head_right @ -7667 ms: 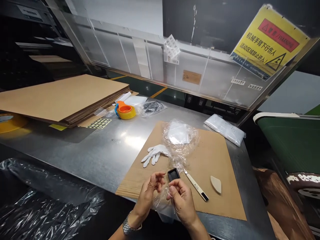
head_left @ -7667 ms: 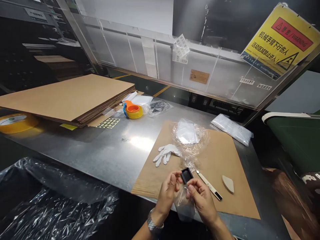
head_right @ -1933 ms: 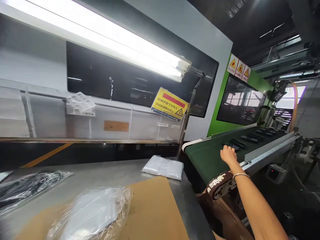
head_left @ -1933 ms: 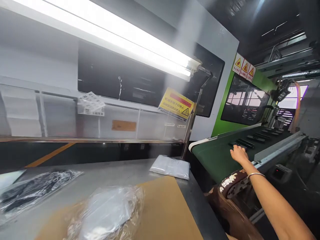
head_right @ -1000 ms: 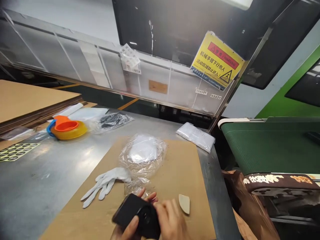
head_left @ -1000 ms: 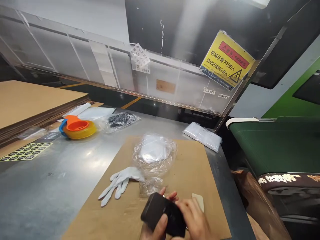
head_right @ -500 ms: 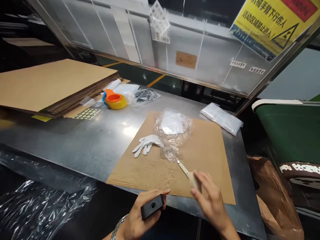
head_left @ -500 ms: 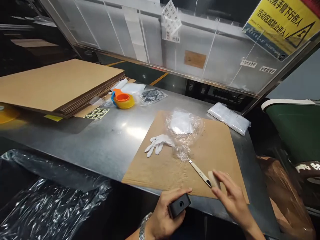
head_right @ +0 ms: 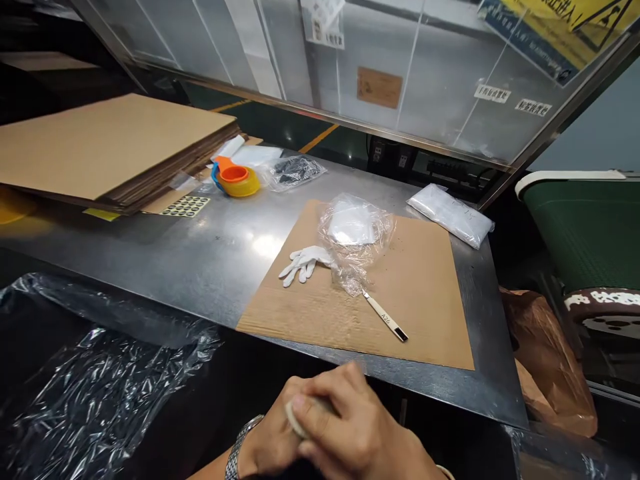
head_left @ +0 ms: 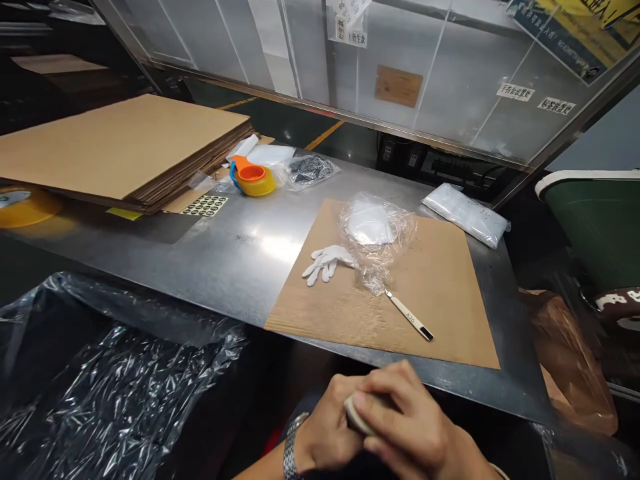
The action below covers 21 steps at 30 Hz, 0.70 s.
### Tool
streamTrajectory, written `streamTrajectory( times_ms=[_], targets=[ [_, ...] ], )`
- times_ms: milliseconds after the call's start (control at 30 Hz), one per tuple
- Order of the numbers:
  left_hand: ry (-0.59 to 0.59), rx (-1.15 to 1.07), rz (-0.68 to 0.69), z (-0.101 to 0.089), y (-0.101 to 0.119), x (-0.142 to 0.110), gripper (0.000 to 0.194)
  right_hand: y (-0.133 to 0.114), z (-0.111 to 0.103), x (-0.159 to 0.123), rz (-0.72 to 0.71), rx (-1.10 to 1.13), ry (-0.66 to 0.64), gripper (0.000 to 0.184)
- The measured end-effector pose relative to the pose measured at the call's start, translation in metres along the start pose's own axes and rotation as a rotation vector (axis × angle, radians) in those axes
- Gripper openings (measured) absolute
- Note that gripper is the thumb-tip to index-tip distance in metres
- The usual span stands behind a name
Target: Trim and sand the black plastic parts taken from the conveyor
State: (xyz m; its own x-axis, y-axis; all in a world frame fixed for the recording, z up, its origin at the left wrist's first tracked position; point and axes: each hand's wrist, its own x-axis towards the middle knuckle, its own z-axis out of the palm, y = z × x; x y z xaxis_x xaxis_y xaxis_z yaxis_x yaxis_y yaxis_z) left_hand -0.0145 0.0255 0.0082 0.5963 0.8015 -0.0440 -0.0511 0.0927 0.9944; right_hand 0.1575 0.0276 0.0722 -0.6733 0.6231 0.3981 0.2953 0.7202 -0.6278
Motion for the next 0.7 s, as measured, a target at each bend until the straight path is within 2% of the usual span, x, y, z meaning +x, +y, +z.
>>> streamTrajectory(
  times_ms=[67,133,200,267,367,433,500,633,700],
  targets=[
    [0.030,-0.222,-0.039,0.002,-0.004,-0.001,0.032,0.004,0.010,-0.004,0.127,0.099,0.065,0.047],
    [0.095,-0.493,-0.047,0.004,-0.007,0.000,0.061,0.009,0.025,-0.010,0.251,0.187,0.221,0.044],
    [0.142,-0.788,-0.033,0.005,-0.011,0.002,0.078,0.013,0.044,-0.016,0.306,0.215,0.380,0.043],
    [0.141,-1.057,-0.025,0.003,-0.013,0.005,0.078,0.012,0.063,-0.023,0.284,0.198,0.459,0.043],
    [0.082,-1.324,-0.061,-0.006,-0.016,0.006,0.067,0.008,0.081,-0.038,0.217,0.179,0.422,0.043],
    [0.047,-1.401,-0.121,-0.010,-0.015,0.004,0.065,0.006,0.086,-0.048,0.178,0.160,0.354,0.045],
    [0.063,-1.397,-0.199,-0.010,-0.013,0.002,0.069,0.006,0.086,-0.053,0.168,0.112,0.330,0.045],
    [0.216,-1.190,-0.342,0.006,-0.003,-0.005,0.067,0.007,0.074,-0.043,0.172,-0.063,0.383,0.047],
    [0.229,-1.099,-0.376,0.015,0.001,-0.009,0.065,0.008,0.067,-0.034,0.144,-0.130,0.365,0.051]
  ],
)
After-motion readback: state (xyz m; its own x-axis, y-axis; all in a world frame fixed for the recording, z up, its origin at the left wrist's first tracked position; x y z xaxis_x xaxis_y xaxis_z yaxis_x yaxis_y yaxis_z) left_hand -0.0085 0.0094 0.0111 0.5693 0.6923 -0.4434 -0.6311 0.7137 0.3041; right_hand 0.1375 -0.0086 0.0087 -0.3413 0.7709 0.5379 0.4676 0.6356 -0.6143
